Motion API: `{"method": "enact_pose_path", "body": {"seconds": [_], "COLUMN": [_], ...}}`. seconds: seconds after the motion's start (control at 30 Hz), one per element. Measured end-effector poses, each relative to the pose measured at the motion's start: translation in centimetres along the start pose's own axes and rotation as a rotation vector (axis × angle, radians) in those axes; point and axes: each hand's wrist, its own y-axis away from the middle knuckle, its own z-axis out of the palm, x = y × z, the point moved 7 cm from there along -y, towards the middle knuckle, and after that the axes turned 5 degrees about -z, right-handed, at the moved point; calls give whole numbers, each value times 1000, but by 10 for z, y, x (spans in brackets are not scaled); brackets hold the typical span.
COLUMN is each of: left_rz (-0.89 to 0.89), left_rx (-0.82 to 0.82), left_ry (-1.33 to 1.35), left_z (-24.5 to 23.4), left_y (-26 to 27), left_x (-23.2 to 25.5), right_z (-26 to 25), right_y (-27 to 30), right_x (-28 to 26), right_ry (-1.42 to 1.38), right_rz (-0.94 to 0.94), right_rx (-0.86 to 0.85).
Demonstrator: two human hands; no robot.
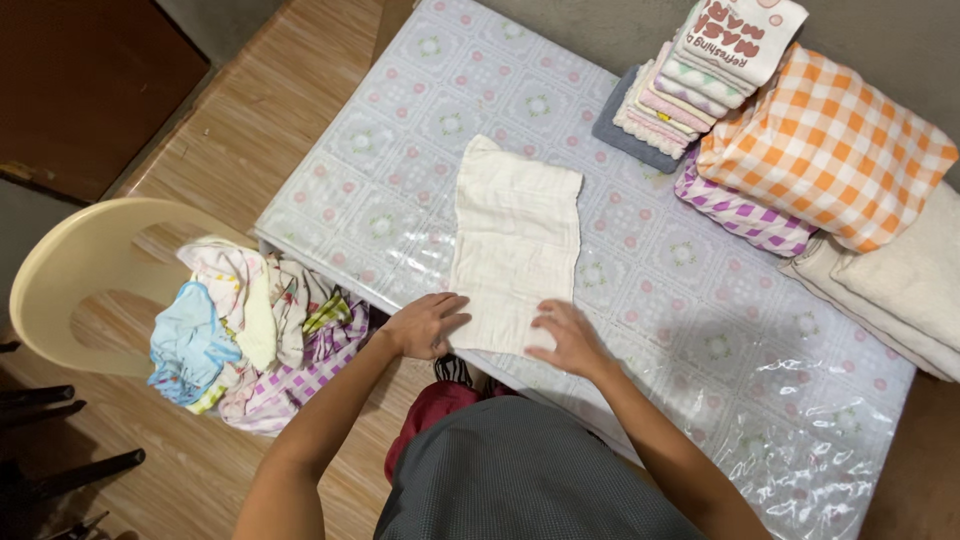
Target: The person folds several small towels and cloths one by one on a table, smoothing each piece and stacking them neatly. The person handles items from a pile on a chair, folds them into compact rectangles, and places them on a growing stack.
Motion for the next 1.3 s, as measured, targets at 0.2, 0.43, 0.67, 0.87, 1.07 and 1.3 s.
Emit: {"method": "enact_pose_path", "body": {"seconds": [0.2,0.43,0.67,0.87,1.07,1.3], "left_rz": [105,-138,-552,-499,-615,-670], "left_rx": [35,99,130,-103,-209,115], "left_ry": [-76,98,677,1172,1371,1865], "left_z": [14,18,-21,-34,-26,-11], "left_y": [-3,-13,-37,-32,-23,-46], "left_x": [19,17,-33,-31,-29,-57], "right_z": [12,1,-60,-81,-70,-43], "right_y": [16,-8,-27,-20,-9,-27], "right_x": [-13,13,48,33,22,84], "right_ry": [116,166,-506,-920,-975,-1169], "right_rz": [-55,226,479,338,328,457], "right_rx": [30,75,90,-85,-248,-42]}}
